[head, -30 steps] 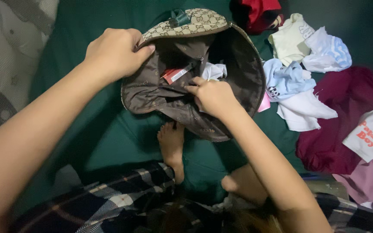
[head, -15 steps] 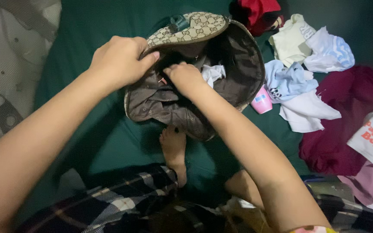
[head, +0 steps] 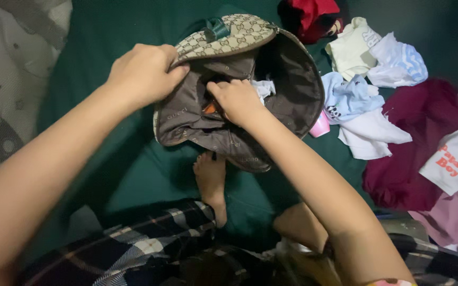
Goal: The person applies hand sanitizer, wipes their hands with a cloth, and then sorts through a pile of clothes and items on a bed. They pick up various garments, a handbag, and other objects, moving them around and eventually emptying the contents of the handbag onto the bed.
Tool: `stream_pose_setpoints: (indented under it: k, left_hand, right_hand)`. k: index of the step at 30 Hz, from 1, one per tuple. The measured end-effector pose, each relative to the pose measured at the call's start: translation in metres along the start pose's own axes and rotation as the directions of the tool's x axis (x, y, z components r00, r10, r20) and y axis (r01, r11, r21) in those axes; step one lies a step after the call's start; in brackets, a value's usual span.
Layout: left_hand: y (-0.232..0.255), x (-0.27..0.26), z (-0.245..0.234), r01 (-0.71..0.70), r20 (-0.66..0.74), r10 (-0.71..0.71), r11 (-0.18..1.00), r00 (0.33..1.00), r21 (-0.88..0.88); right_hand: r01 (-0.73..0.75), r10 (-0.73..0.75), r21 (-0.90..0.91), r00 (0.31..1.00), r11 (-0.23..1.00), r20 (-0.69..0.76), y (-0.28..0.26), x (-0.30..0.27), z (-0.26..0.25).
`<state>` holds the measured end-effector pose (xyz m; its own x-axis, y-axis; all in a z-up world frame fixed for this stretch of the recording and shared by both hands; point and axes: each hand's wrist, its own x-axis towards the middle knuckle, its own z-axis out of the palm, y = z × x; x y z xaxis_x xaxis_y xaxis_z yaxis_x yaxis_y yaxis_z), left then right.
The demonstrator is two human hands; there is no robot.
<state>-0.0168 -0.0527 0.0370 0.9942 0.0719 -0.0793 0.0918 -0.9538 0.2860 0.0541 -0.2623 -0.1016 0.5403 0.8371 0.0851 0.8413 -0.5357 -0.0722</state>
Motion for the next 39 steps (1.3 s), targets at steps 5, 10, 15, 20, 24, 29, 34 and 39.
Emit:
stream_pose_setpoints:
  k: [5,10,15,20,24,29,34,39]
  left_hand:
    - [0.001,-0.003,-0.003,-0.032,-0.027,0.032,0.999,0.999,-0.005]
    - [0.009,-0.004,-0.002,-0.052,-0.024,0.052,0.999,0.998,-0.002]
    - [0.017,-0.001,-0.005,-0.100,-0.048,0.097,0.994,0.994,-0.054]
    - [0.021,0.000,-0.003,-0.144,-0.079,0.138,0.987,0.987,-0.076]
    - [0.025,0.004,-0.005,-0.127,-0.066,0.122,0.989,0.990,-0.081]
    - [0.020,0.005,-0.005,-0.110,-0.026,0.109,0.992,0.994,-0.054]
    - [0.013,0.012,-0.001,-0.098,-0.035,0.095,0.988,0.995,-0.116]
    - [0.010,0.020,0.000,-0.051,0.095,0.071,0.979,0.993,-0.198]
  right_hand:
    - [0.083,-0.075,0.063,0.990,0.995,-0.118,0.005,-0.023,-0.020]
    - [0.187,-0.068,0.335,0.939,0.924,-0.337,0.011,-0.053,-0.037]
    - [0.254,0.321,0.816,0.827,0.519,-0.462,0.014,-0.066,-0.033]
    - [0.421,0.716,0.905,0.614,0.059,-0.332,0.031,-0.066,-0.035]
    - [0.532,0.734,0.843,0.541,0.079,-0.411,0.042,-0.069,-0.041]
    - [0.573,0.832,0.801,0.348,0.176,-0.432,0.048,-0.064,-0.049]
    - [0.174,0.611,0.801,0.562,0.572,-0.558,0.052,-0.049,-0.038]
    - [-0.346,0.695,0.734,0.681,0.584,-0.232,0.040,-0.030,-0.016]
